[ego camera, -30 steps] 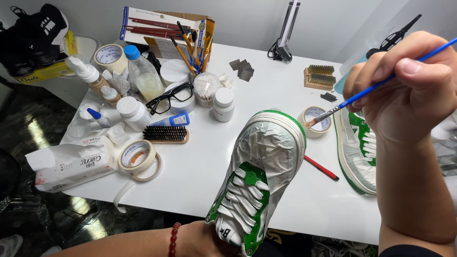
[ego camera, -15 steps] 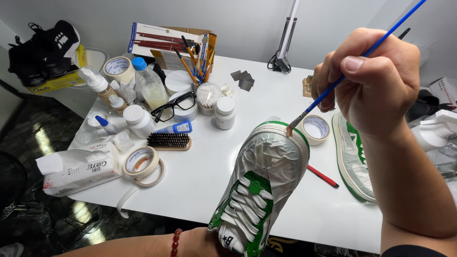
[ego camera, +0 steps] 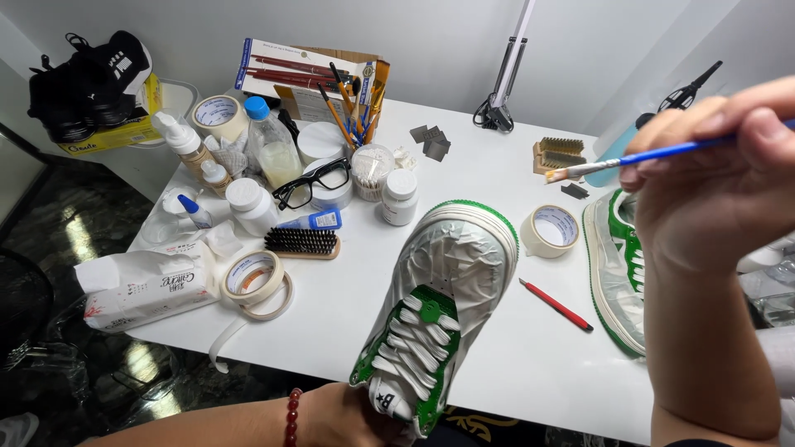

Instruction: The person holds a green and white sneaker with masking wrap on the upper and paints the edge of the white midsole with a small paintbrush, rotating the shoe to reach different sections. They dip the brush into a small container of white paint and continue painting around the sole edge, working on one shoe then the other.

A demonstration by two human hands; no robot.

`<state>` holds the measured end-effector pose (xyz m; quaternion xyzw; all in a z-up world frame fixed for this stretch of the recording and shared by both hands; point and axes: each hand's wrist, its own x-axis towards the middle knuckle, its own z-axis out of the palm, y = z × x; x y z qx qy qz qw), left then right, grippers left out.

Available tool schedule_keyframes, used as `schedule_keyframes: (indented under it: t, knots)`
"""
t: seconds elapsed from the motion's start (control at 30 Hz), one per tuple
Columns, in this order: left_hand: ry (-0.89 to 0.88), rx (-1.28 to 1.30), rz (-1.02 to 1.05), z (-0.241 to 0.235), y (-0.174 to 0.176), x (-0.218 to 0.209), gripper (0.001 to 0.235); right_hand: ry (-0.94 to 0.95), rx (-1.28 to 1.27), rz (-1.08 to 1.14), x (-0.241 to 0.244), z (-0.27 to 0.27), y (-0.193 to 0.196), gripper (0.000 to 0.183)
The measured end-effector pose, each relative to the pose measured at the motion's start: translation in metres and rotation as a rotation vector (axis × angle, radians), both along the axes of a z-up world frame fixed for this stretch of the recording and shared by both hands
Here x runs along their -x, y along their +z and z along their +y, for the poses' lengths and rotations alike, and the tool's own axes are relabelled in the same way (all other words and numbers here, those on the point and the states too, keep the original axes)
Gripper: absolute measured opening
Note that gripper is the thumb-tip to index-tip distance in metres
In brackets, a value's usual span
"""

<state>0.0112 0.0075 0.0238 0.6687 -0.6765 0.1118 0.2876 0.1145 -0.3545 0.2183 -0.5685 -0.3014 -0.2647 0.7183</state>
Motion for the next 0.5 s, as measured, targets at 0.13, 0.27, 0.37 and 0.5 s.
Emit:
schedule_keyframes:
  t: [0.13, 0.27, 0.37, 0.5]
  knots:
    - [0.069, -0.113, -0.129, 0.019, 0.021, -0.006, 0.014, -0.073, -0.157, -0.037, 0.022, -0.019, -0.049, 0.032]
    - [0.191, -0.172, -0.461, 0.029, 0.041, -0.009, 0.016, -0.102, -0.310, -0.064, 0.041, -0.017, -0.090, 0.037]
    - [0.236, -0.173, -0.473, 0.028, 0.047, -0.007, 0.018, -0.127, -0.365, -0.094, 0.046, -0.011, -0.104, 0.040]
    - [0.294, -0.253, -0.625, 0.020, 0.066, -0.002, 0.030, -0.203, -0.297, -0.074, 0.038, 0.004, -0.097, 0.036]
